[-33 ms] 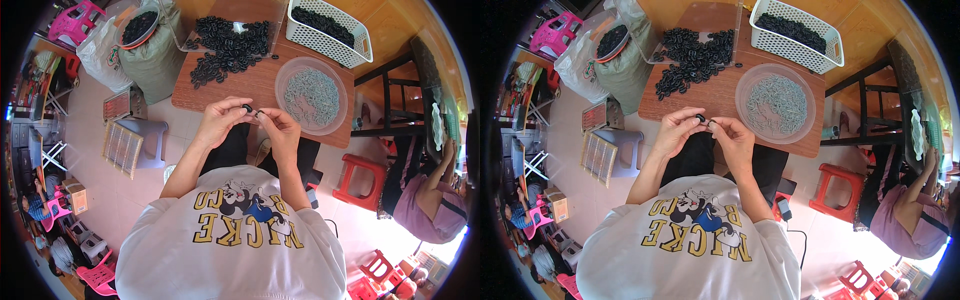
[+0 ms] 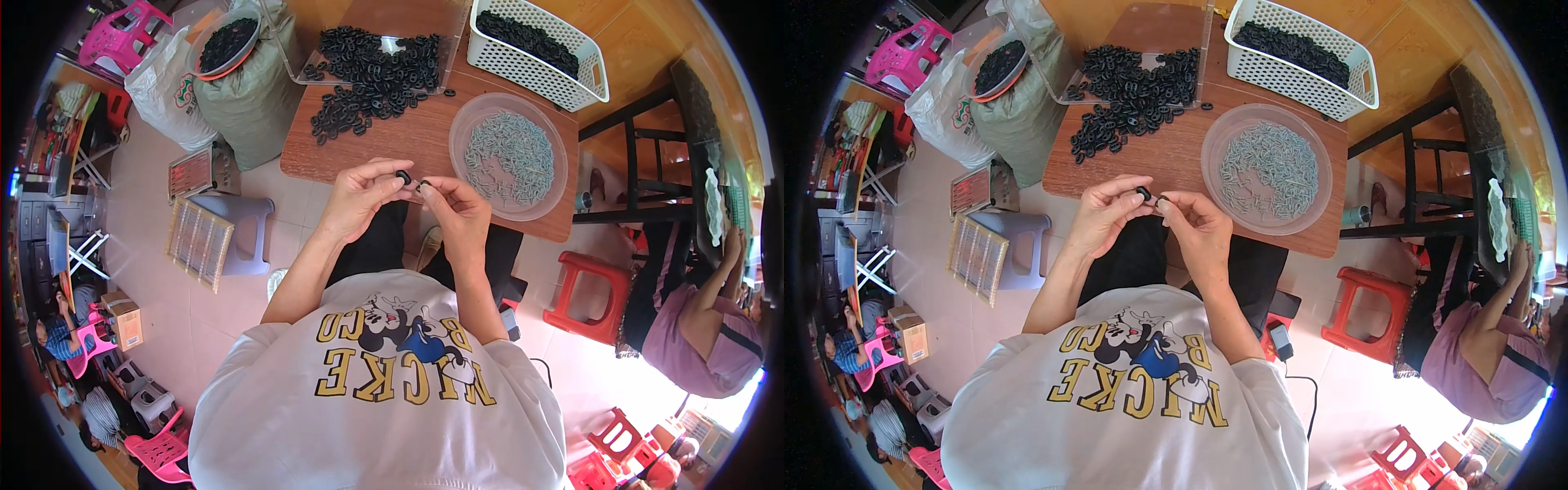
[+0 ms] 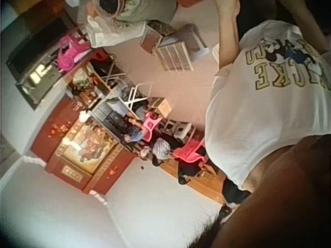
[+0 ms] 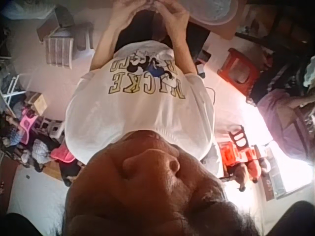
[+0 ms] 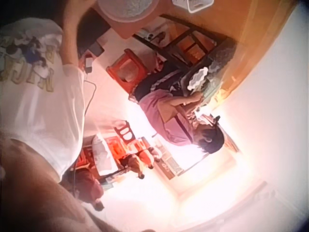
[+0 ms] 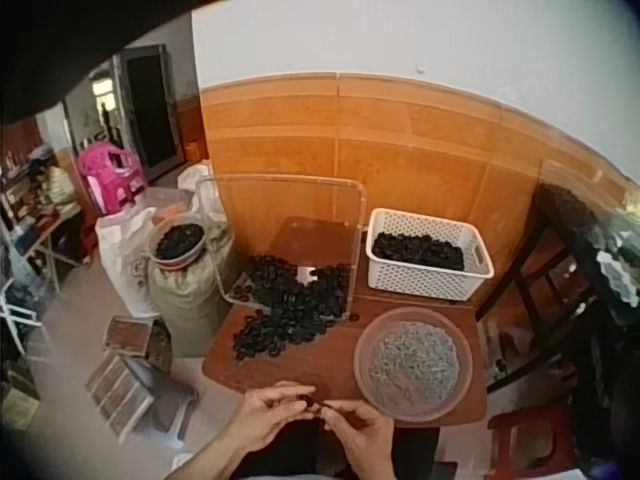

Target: The person sits at a table and repeatedly picks up small black plastic components and light blue metal pins. They insert the pins into the plastic components by hand and place the assembled units into a white basket.

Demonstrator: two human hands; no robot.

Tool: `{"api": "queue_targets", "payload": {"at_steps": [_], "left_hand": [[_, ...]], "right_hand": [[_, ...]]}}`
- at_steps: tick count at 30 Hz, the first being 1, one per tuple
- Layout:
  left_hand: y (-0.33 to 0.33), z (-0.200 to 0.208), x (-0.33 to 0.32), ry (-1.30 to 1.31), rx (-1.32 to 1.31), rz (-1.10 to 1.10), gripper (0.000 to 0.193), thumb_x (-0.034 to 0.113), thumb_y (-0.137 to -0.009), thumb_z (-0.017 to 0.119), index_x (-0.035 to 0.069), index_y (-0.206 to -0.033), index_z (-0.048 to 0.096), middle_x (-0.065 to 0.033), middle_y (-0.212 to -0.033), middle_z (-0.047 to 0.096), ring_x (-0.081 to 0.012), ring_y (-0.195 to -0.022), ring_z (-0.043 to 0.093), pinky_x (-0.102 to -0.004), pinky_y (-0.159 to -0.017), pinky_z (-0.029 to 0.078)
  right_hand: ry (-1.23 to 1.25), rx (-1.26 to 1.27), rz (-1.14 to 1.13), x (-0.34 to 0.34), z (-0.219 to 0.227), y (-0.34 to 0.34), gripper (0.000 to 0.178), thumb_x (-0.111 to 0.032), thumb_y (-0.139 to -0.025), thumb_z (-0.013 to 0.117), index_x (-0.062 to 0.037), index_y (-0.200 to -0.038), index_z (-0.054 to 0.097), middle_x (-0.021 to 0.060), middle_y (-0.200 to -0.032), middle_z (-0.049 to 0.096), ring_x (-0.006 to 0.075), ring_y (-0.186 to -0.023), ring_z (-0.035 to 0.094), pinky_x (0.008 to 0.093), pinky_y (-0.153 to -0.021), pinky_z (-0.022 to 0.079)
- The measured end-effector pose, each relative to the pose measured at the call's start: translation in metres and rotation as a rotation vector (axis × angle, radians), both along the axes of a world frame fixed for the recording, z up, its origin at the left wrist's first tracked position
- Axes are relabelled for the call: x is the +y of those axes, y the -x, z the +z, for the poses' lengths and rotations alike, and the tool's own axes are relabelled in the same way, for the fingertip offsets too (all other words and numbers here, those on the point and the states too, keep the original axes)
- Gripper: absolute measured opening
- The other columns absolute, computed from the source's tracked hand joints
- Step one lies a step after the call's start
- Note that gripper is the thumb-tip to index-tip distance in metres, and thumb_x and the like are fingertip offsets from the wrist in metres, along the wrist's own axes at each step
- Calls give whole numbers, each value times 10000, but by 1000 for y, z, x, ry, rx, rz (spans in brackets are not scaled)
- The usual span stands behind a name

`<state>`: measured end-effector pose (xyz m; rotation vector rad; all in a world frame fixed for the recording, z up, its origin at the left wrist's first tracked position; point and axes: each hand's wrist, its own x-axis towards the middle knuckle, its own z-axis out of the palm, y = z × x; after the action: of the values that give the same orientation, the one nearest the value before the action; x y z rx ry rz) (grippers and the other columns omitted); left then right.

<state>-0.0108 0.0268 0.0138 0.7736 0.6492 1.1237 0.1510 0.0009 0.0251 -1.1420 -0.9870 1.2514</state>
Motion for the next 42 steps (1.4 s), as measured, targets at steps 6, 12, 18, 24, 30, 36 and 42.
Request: {"api": "queue_targets", "payload": {"at_steps": [6, 12, 18, 24, 30, 36, 42], "left_hand": [[1, 4, -1, 3, 40, 1, 247, -26, -853, 582, -30, -1099, 602, -85, -942, 626, -132, -838, 619, -265, -775, 528], [4, 2, -2, -13, 115, -18, 268, -33, -833, 603, -27, -1101, 609, -73, -933, 620, -132, -855, 613, -260, -773, 520], [2, 8, -5, -118, 277, 5, 270, -27, -815, 630, -13, -1084, 637, -66, -959, 609, -115, -840, 584, -230, -742, 481], [2, 8, -7, -165, 475, -17, 282, -7, -818, 634, 12, -1098, 645, -51, -938, 608, -96, -786, 554, -213, -693, 457], [-3, 9, -7, -47, 317, 45, 178, 15, -822, 643, 9, -997, 675, -38, -900, 630, -73, -742, 550, -205, -666, 456], [0, 5, -8, -52, 406, 25, 172, 9, -813, 649, 3, -984, 673, -49, -920, 643, -73, -736, 557, -208, -638, 465], [4, 5, -10, -138, 373, -2, 250, -40, -802, 638, -8, -1049, 652, -66, -983, 627, -113, -821, 621, -221, -749, 524]], "right_hand": [[12, -72, 10, -3, 7, 2, 130, -33, -827, 649, 35, -938, 657, 20, -780, 644, 46, -665, 557, 174, -607, 441], [43, -127, 12, -4, 7, 2, 134, -42, -820, 659, 38, -929, 659, 21, -756, 642, 45, -653, 554, 176, -594, 440], [47, -115, 16, -4, 6, 3, 129, -36, -817, 661, 43, -918, 659, 35, -759, 650, 56, -658, 573, 180, -593, 446], [59, -35, 28, -4, 1, 3, 170, -15, -813, 658, 49, -968, 639, 59, -811, 661, 78, -677, 596, 189, -606, 461], [49, -12, 65, -2, 0, 3, 276, 5, -816, 648, 45, -1086, 606, 68, -867, 658, 88, -725, 595, 202, -652, 478], [21, 0, 97, -5, -6, 4, 331, 20, -820, 638, 25, -1148, 596, 72, -885, 652, 90, -739, 589, 208, -679, 481], [58, 47, 100, -6, -5, 4, 300, 19, -819, 640, 45, -1116, 606, 90, -896, 660, 111, -738, 611, 216, -686, 495]]}}
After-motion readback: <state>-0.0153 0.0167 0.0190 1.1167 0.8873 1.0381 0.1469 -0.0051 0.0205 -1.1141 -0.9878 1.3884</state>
